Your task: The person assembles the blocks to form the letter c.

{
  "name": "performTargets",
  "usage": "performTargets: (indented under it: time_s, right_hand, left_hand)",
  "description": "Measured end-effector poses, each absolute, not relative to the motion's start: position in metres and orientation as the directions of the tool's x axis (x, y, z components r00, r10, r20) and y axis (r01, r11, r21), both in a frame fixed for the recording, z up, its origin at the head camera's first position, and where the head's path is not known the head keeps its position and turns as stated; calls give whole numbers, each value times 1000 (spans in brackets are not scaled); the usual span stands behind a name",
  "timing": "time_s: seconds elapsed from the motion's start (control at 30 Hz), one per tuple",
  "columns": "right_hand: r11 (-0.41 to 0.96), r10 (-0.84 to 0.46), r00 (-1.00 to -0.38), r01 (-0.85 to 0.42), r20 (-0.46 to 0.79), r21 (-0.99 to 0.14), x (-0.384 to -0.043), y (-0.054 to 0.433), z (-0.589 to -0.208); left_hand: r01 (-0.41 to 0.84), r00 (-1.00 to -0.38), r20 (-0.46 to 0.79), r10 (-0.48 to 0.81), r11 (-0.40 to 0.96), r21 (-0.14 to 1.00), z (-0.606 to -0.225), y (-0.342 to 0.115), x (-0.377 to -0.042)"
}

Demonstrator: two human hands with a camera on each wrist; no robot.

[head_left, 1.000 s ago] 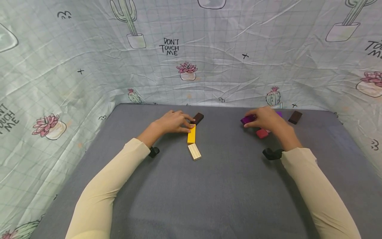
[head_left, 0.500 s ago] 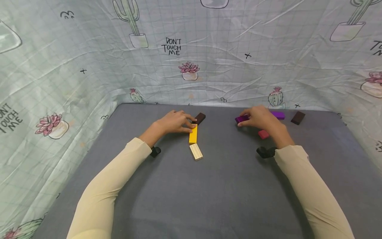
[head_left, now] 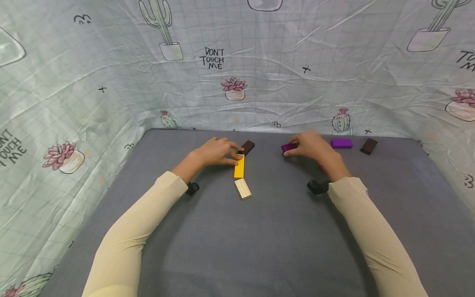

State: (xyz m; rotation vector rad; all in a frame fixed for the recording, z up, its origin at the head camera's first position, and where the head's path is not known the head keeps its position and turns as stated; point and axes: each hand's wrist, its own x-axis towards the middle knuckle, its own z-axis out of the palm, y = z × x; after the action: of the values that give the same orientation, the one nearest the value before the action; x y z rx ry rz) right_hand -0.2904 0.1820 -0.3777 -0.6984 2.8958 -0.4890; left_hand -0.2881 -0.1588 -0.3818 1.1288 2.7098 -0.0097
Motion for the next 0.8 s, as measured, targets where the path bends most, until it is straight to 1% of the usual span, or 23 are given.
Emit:
performTargets:
  time_s: [0.2,0.47,0.8]
  right_hand:
    - [834,-487,-873,-457,-22,-310,-298,166,-381]
    - [819,-503,-864,-477,1,-318,-306,151,-389]
    - [828,-457,-889,-423,-8,-368,-315,142,-388]
  left_hand:
    - [700,-690,-182,700,710,75,-384,-160,-289]
    - [701,-691,-175,701,709,74,-385,-160,-289]
    - [700,-692,-186,698,711,67,-383,-159,-289]
